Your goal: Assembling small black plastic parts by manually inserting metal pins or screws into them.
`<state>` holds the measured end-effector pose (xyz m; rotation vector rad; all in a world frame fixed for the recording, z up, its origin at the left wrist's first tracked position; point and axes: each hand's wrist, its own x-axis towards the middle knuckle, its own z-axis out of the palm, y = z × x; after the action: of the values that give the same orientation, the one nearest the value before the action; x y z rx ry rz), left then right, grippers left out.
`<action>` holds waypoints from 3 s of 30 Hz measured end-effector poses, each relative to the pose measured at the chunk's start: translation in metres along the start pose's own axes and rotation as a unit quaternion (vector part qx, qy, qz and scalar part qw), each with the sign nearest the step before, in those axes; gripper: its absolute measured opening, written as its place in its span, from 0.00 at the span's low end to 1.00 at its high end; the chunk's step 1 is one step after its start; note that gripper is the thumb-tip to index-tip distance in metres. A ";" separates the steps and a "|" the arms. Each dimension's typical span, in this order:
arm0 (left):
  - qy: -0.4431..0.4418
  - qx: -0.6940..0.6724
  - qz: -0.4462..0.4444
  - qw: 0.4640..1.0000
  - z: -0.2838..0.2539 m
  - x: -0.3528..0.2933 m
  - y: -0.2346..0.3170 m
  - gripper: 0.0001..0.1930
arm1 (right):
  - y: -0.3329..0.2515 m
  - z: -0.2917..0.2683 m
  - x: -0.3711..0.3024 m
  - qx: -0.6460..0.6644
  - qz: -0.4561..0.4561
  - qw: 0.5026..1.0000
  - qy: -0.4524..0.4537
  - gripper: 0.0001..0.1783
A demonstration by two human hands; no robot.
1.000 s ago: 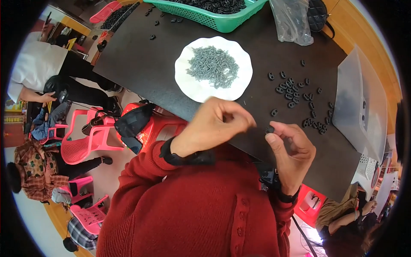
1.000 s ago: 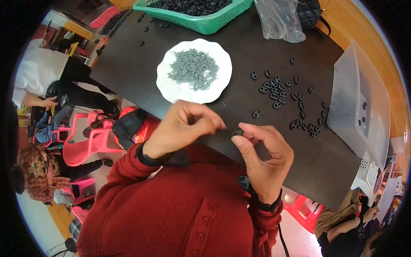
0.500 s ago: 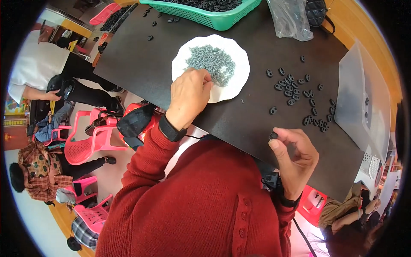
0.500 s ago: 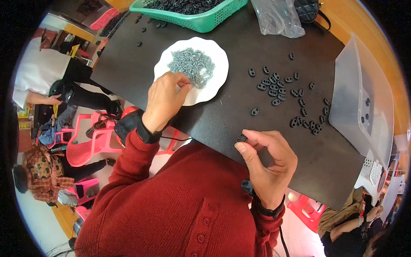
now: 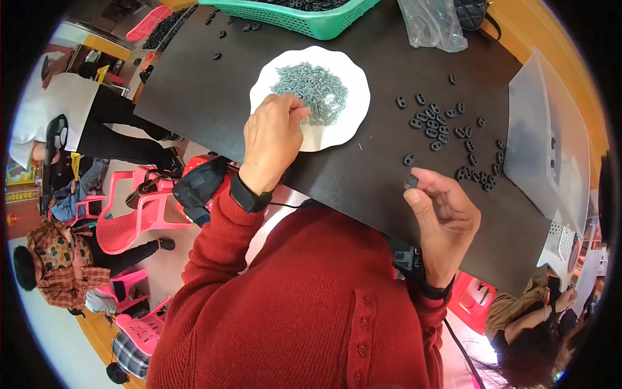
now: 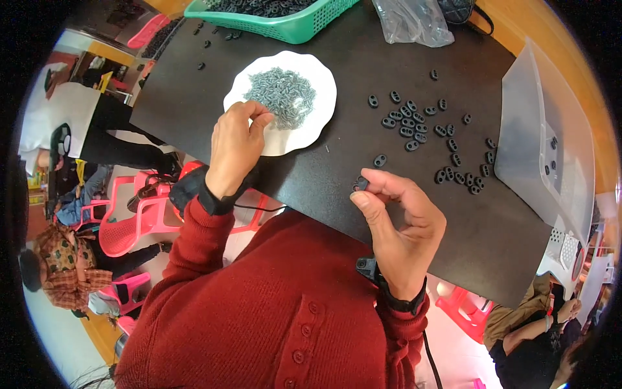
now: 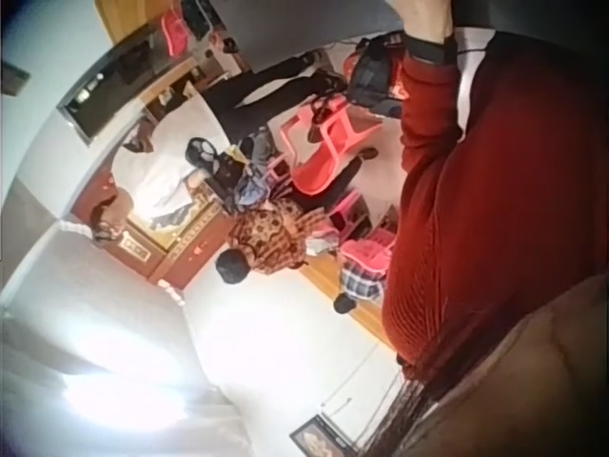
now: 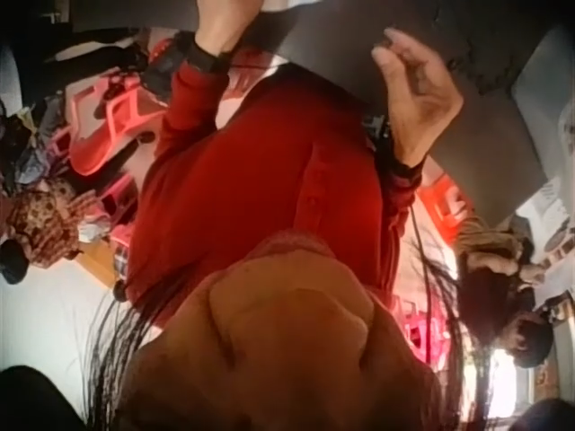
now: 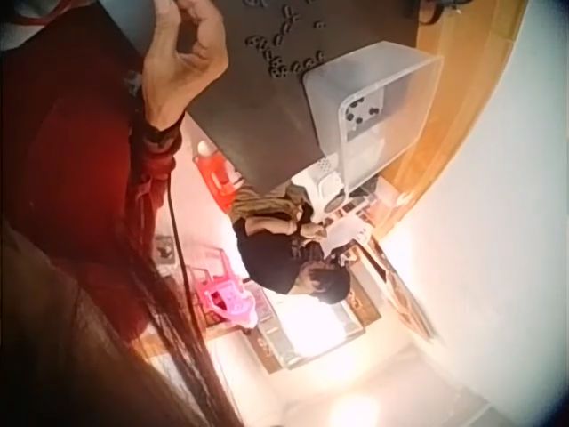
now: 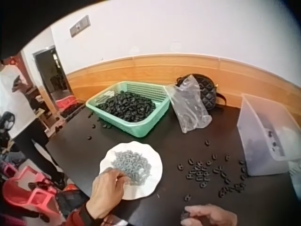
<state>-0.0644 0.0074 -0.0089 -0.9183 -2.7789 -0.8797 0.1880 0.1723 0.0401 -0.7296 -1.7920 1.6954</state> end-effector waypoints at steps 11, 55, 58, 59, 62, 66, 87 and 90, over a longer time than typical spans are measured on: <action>-0.032 -0.058 -0.034 0.997 -0.010 -0.005 -0.017 0.11 | -0.001 0.005 -0.007 -0.031 -0.008 0.999 -0.010 0.15; -0.196 -0.257 0.012 0.946 -0.006 -0.063 0.148 0.11 | -0.017 -0.073 -0.041 -0.012 -0.045 0.998 0.037 0.16; -0.264 -0.435 -0.040 0.860 -0.007 -0.063 0.165 0.13 | -0.015 -0.081 -0.032 -0.003 -0.065 0.997 0.028 0.18; -0.303 -0.459 -0.086 0.831 -0.016 -0.063 0.179 0.12 | -0.006 -0.086 -0.030 0.001 -0.107 0.994 0.021 0.18; -0.356 -0.478 -0.131 0.792 -0.012 -0.071 0.197 0.11 | 0.001 -0.092 -0.031 -0.006 -0.158 0.987 0.032 0.20; -0.376 -0.500 -0.128 0.770 -0.011 -0.074 0.201 0.11 | 0.003 -0.093 -0.035 -0.014 -0.163 0.985 0.051 0.20; -0.375 -0.502 -0.100 0.773 0.009 -0.077 0.180 0.11 | 0.005 -0.092 -0.037 -0.088 -0.160 0.982 0.043 0.21; -0.385 -0.492 -0.126 0.771 0.004 -0.075 0.184 0.11 | 0.004 -0.093 -0.038 -0.094 -0.155 0.983 0.040 0.21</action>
<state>0.1022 0.0907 0.0602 -1.2021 -2.9675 -2.7032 0.2813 0.2099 0.0385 -0.5508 -1.9119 1.2906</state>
